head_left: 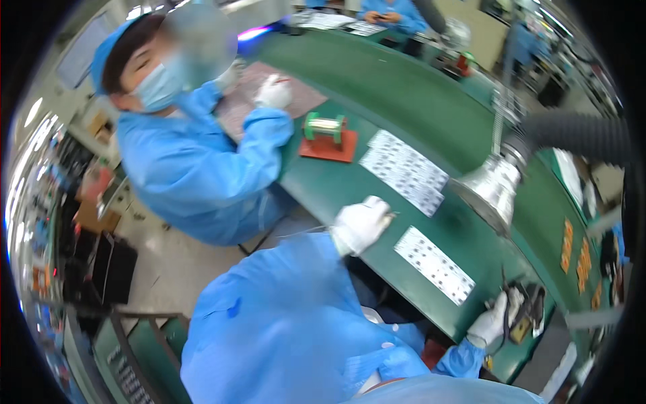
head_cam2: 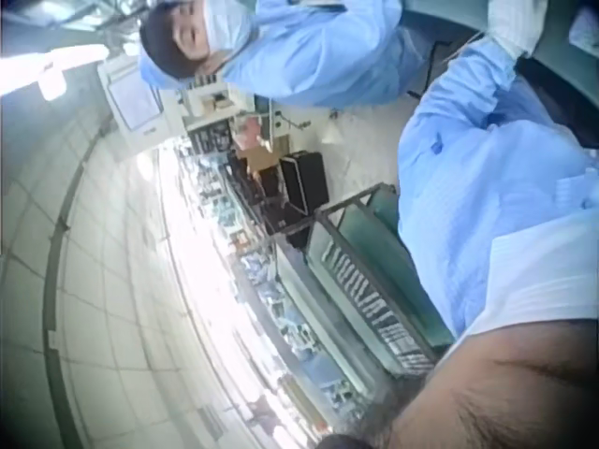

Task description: Manually soldering electronic components onto circuit boards at an assembly station.

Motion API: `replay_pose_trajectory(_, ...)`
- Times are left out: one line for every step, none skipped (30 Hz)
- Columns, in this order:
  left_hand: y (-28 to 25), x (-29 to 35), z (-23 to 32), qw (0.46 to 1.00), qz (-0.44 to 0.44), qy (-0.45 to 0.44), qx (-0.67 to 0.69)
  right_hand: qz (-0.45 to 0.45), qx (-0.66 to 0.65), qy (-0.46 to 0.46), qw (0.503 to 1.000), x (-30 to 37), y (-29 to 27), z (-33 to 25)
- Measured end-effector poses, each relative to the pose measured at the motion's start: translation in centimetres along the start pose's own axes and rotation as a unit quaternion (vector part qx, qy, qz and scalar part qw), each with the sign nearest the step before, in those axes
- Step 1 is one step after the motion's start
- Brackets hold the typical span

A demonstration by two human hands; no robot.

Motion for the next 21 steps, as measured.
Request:
replay_pose_trajectory(-0.3, 0.4, -0.4, 1.000, 0.002, -0.022, -0.007, -0.009, 0.006, 0.014, 1.000, -0.6, 0.0, 1.9)
replay_pose_trajectory(-0.3, 0.5, -0.6, 1.000, -0.007, -0.011, -0.013, 0.003, -0.001, 0.024, 1.000, -0.6, 0.0, 2.0)
replay_pose_trajectory(-0.1, 0.0, -0.3, 1.000, -0.011, -0.010, -0.009, 0.010, -0.008, 0.034, 0.999, -0.6, 0.0, 2.0)
replay_pose_trajectory(-0.4, -0.4, -0.1, 1.000, -0.009, 0.003, -0.015, 0.007, -0.034, 0.075, 0.997, -0.6, -0.2, 3.2)
replay_pose_trajectory(-0.3, -0.3, 0.1, 1.000, -0.012, 0.014, -0.016, 0.007, -0.016, 0.062, 0.998, -0.6, -0.4, 2.9)
replay_pose_trajectory(0.1, -0.5, -0.2, 1.000, -0.014, 0.014, -0.003, 0.004, 0.000, 0.049, 0.999, -0.7, -0.5, 2.6)
replay_pose_trajectory(0.4, -0.9, 0.0, 1.000, -0.019, 0.008, 0.000, 0.023, 0.014, 0.053, 0.998, -0.6, -0.4, 2.1)
replay_pose_trajectory(0.4, -0.9, -0.1, 1.000, -0.021, -0.005, -0.004, 0.017, 0.028, 0.038, 0.999, -0.9, -0.5, 2.4)
replay_pose_trajectory(0.5, -1.1, 0.0, 1.000, -0.007, 0.016, -0.007, 0.019, 0.022, 0.029, 0.999, -1.1, -0.6, 2.3)
replay_pose_trajectory(0.8, -1.8, 0.9, 0.999, 0.012, 0.044, -0.004, 0.016, 0.012, 0.040, 0.999, -1.7, -1.4, 2.3)
replay_pose_trajectory(1.1, -2.1, 2.2, 0.990, 0.025, 0.107, -0.083, 0.027, 0.039, -0.015, 0.999, -1.6, -2.0, 1.5)
replay_pose_trajectory(1.0, -1.5, 1.7, 0.991, 0.024, 0.102, -0.086, 0.028, 0.059, -0.025, 0.998, -1.5, -2.1, 1.5)
replay_pose_trajectory(0.6, -0.9, 1.1, 0.992, 0.031, 0.087, -0.082, 0.016, 0.036, 0.001, 0.999, -1.4, -1.6, 2.2)
replay_pose_trajectory(0.0, -0.3, 0.6, 0.993, 0.041, 0.074, -0.078, 0.006, 0.014, 0.024, 1.000, -1.3, -1.0, 2.9)
replay_pose_trajectory(0.2, -0.4, 0.4, 0.998, 0.019, 0.038, -0.055, -0.005, 0.018, 0.026, 0.999, -1.5, -1.4, 3.6)
replay_pose_trajectory(0.4, -0.2, 0.1, 0.998, 0.017, 0.035, -0.057, -0.001, 0.058, 0.024, 0.998, -1.2, -0.5, 2.7)
replay_pose_trajectory(0.5, 0.0, -0.3, 0.998, 0.018, 0.033, -0.054, -0.006, 0.045, 0.007, 0.999, -1.0, -0.3, 2.2)
replay_pose_trajectory(1.1, -0.1, -0.6, 0.998, -0.018, 0.017, -0.056, -0.012, 0.031, -0.011, 0.999, -0.8, -0.3, 1.9)
replay_pose_trajectory(1.1, 0.1, -0.7, 0.999, 0.000, 0.024, -0.049, -0.016, 0.037, 0.003, 0.999, -0.8, -0.3, 2.2)
replay_pose_trajectory(1.3, 0.3, -0.7, 0.998, 0.017, 0.029, -0.047, -0.012, 0.009, -0.002, 1.000, -0.9, -0.9, 3.3)
replay_pose_trajectory(1.0, 0.1, -0.1, 0.999, -0.002, 0.030, -0.029, -0.006, -0.013, -0.002, 1.000, -1.0, -0.9, 4.0)
Point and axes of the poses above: each hand's wrist, its own x-axis away from the middle knuckle, its own y-axis out of the palm, z = x × y, the point moved 7 cm from there along -x, towards the middle knuckle, and after that the axes turned 5 degrees about -z, right-handed, at the moved point
